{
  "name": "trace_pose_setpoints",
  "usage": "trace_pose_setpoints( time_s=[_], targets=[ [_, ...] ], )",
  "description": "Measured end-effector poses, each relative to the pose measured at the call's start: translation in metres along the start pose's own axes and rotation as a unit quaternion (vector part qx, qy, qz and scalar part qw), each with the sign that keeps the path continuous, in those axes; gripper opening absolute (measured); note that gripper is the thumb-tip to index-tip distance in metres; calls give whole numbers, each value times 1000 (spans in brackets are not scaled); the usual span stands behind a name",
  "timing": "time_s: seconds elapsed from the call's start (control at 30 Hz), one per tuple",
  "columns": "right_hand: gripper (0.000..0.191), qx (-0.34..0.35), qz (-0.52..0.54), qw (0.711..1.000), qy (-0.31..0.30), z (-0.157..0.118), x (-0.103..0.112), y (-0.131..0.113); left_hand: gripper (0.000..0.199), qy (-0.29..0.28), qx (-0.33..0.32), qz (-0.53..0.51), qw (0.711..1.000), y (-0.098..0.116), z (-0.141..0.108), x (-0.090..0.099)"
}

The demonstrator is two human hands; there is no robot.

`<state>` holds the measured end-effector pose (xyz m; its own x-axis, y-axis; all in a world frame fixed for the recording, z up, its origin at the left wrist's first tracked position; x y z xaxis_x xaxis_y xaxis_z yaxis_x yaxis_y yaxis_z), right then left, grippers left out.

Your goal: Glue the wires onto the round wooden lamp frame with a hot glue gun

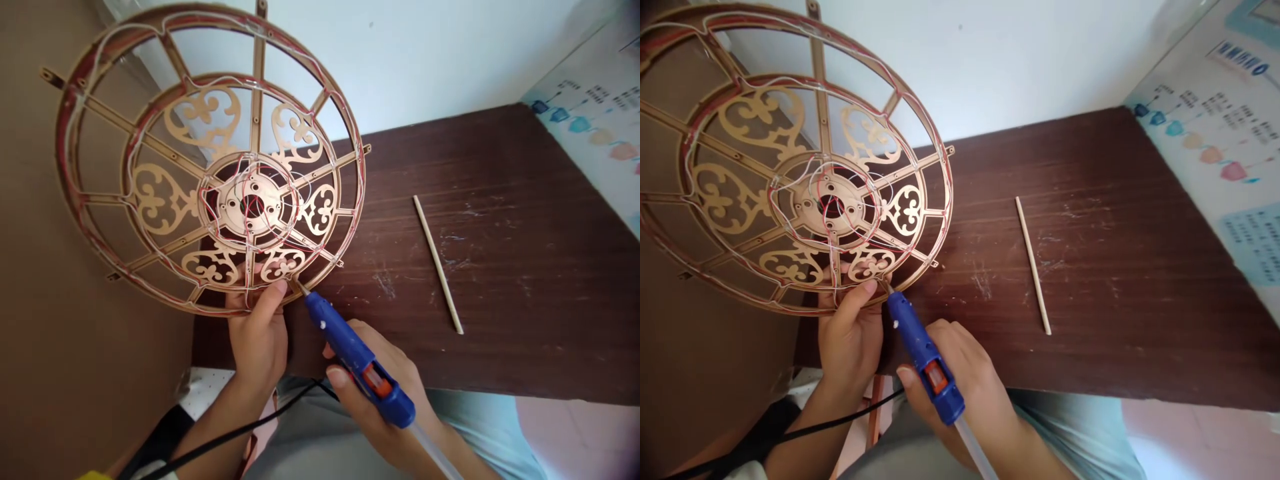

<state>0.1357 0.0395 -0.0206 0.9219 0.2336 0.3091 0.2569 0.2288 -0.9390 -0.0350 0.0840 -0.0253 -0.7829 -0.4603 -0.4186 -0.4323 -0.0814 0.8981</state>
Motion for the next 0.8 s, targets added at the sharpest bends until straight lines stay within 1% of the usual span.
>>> trace_pose_setpoints(
  time_s=[0.07, 0.2, 0.27, 0.47, 0.67, 0.8],
  targets=[
    [27, -8, -4, 1000, 0, 0, -1, 0, 29, -2, 0, 9, 1000, 0, 0, 0],
    [21, 21, -8, 1000, -11, 2, 0, -3, 29, 3, 6, 14, 1000, -1, -1, 1],
    [20, 25, -9, 1000, -13, 4, 1, -4, 30, 4, 10, 9, 1000, -1, -1, 1],
    [25, 19, -27, 999, -27, 8, 0, -7, 30, -1, 8, 5, 1000, -2, -2, 1],
    [26, 17, -39, 999, -31, 8, -1, -8, 31, 0, 10, -1, 1000, -3, -1, 1],
    [30, 14, -33, 999, -16, 5, -1, -3, 32, 8, 8, 7, 1000, -2, -1, 2]
  ],
)
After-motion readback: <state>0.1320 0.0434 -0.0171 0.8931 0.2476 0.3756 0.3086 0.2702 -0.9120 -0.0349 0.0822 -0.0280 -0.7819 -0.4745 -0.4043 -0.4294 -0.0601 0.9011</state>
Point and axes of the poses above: each hand's wrist, its own z-axis towards the middle knuckle, its own x-axis out of the back of the hand, y = z × x, the point moved 7 cm from there along z, towards the middle knuckle, and after that the axes turned 5 degrees about -y, right-handed, at the moved point
